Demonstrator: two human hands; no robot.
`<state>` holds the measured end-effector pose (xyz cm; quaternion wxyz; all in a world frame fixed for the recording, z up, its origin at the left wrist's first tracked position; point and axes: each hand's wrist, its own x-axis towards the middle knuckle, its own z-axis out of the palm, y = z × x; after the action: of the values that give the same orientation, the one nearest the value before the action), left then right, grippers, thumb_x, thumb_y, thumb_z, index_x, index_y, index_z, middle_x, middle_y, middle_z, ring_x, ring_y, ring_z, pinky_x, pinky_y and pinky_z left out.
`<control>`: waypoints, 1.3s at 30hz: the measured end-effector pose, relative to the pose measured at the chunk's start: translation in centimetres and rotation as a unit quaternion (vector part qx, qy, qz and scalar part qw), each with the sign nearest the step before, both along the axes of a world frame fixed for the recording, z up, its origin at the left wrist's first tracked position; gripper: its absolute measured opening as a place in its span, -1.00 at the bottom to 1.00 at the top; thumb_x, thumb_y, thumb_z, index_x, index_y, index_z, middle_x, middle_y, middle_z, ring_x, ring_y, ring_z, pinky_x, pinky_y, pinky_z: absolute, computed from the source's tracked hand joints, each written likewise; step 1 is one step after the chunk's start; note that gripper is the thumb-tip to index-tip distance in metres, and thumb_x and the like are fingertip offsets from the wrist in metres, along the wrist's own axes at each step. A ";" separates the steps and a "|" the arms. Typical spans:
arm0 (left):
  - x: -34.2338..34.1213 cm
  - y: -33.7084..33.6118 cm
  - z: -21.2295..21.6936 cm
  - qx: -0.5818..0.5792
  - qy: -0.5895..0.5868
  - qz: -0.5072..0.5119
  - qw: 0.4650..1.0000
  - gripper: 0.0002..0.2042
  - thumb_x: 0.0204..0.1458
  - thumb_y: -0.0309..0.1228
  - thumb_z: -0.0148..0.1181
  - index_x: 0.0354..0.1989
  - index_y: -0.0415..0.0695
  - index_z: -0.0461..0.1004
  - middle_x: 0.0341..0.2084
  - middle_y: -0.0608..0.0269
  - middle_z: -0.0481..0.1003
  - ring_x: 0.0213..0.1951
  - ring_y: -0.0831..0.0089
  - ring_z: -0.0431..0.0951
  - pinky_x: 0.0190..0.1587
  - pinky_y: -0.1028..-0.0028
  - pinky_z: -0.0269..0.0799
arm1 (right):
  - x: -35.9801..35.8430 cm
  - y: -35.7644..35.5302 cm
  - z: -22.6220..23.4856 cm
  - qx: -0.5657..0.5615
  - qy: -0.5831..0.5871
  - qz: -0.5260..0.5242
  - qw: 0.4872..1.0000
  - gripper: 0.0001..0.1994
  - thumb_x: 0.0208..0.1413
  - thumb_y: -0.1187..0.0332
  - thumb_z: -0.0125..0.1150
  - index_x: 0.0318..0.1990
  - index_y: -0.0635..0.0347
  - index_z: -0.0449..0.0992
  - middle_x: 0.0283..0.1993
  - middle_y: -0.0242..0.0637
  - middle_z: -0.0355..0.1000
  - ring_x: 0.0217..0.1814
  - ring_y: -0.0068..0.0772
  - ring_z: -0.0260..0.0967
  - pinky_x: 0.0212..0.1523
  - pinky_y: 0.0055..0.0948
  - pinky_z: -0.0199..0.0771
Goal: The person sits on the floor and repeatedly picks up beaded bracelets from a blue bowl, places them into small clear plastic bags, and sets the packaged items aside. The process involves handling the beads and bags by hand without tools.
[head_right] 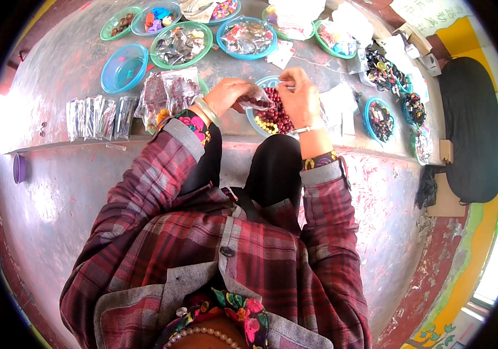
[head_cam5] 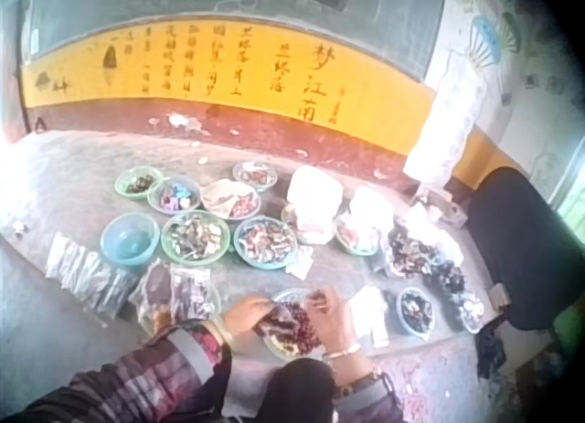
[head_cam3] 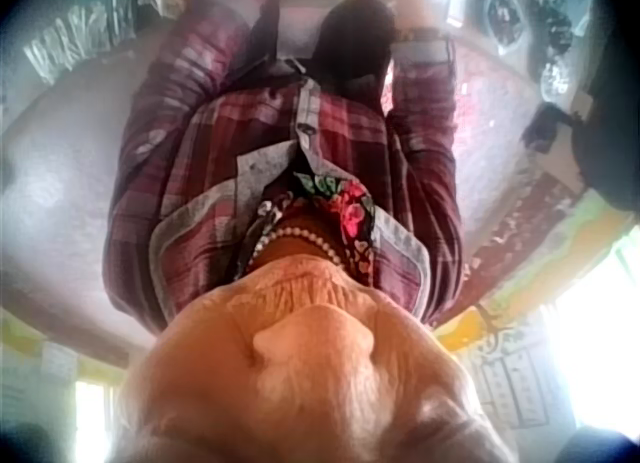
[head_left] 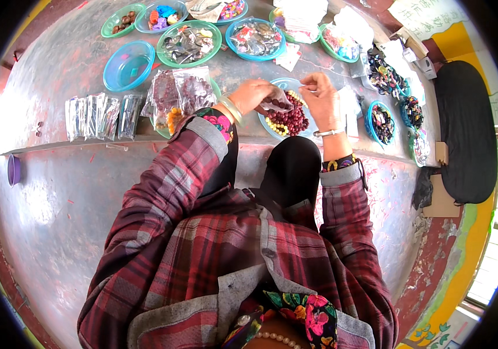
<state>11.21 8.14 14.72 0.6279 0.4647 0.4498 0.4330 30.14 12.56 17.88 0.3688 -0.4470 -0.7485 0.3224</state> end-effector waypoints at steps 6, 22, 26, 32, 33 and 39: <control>-1.3 0.3 -0.6 -0.072 -0.245 0.054 0.965 -0.65 0.09 -0.26 -0.13 -0.08 -0.22 0.40 -0.20 0.25 0.50 -0.27 0.52 0.52 -0.54 0.66 0.39 | 1.8 -0.6 -0.8 -0.167 0.078 -0.001 0.983 -0.70 -0.03 0.45 0.19 -0.11 0.36 0.41 -0.28 -0.28 0.45 -0.31 -0.62 0.36 -0.30 -0.59 0.39; -1.5 0.3 -0.4 -0.047 -0.213 0.032 0.975 -0.65 0.12 -0.27 -0.18 -0.11 -0.26 0.42 -0.19 0.18 0.49 -0.20 0.51 0.51 -0.49 0.68 0.38 | 0.9 -1.6 -1.8 -0.099 0.090 -0.044 0.990 -0.92 -0.06 0.47 0.19 -0.40 0.28 0.54 -0.46 -0.36 0.46 -0.47 -0.62 0.37 -0.44 -0.61 0.35; -1.2 0.0 0.3 -0.039 -0.130 0.046 0.990 -0.65 0.11 -0.24 -0.21 -0.14 -0.17 0.47 -0.22 0.29 0.50 -0.15 0.56 0.48 -0.42 0.68 0.32 | 0.5 -2.5 -0.6 0.102 0.019 -0.037 0.994 -0.91 -0.13 0.51 0.18 -0.42 0.23 0.55 -0.47 -0.27 0.46 -0.52 -0.52 0.39 -0.47 -0.58 0.35; -0.7 -0.6 1.3 0.009 -0.053 0.058 0.997 -0.65 0.09 -0.21 -0.21 -0.16 -0.08 0.49 -0.20 0.32 0.50 -0.13 0.57 0.46 -0.39 0.65 0.32 | 0.5 -2.6 -0.7 0.136 0.000 -0.079 0.988 -0.92 -0.16 0.51 0.18 -0.45 0.20 0.55 -0.47 -0.27 0.46 -0.54 -0.48 0.39 -0.49 -0.57 0.35; -0.7 -0.7 1.4 0.014 -0.047 0.056 0.997 -0.65 0.09 -0.21 -0.22 -0.16 -0.08 0.50 -0.20 0.32 0.50 -0.13 0.57 0.45 -0.39 0.65 0.32 | 0.4 -2.7 -0.6 0.133 -0.001 -0.085 0.987 -0.92 -0.17 0.51 0.18 -0.45 0.20 0.55 -0.47 -0.27 0.45 -0.54 -0.48 0.39 -0.49 -0.57 0.35; -0.7 -0.6 1.3 0.032 -0.048 0.040 0.998 -0.66 0.10 -0.23 -0.18 -0.17 -0.15 0.48 -0.20 0.27 0.49 -0.11 0.53 0.45 -0.33 0.54 0.41 | 0.8 -2.4 -0.8 0.091 0.019 -0.098 0.991 -0.91 -0.13 0.46 0.17 -0.42 0.20 0.55 -0.45 -0.25 0.45 -0.51 -0.44 0.39 -0.47 -0.54 0.35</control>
<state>10.52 7.56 15.99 0.6160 0.4445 0.4233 0.4937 30.96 10.13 17.13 0.4521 -0.4761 -0.7204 0.2235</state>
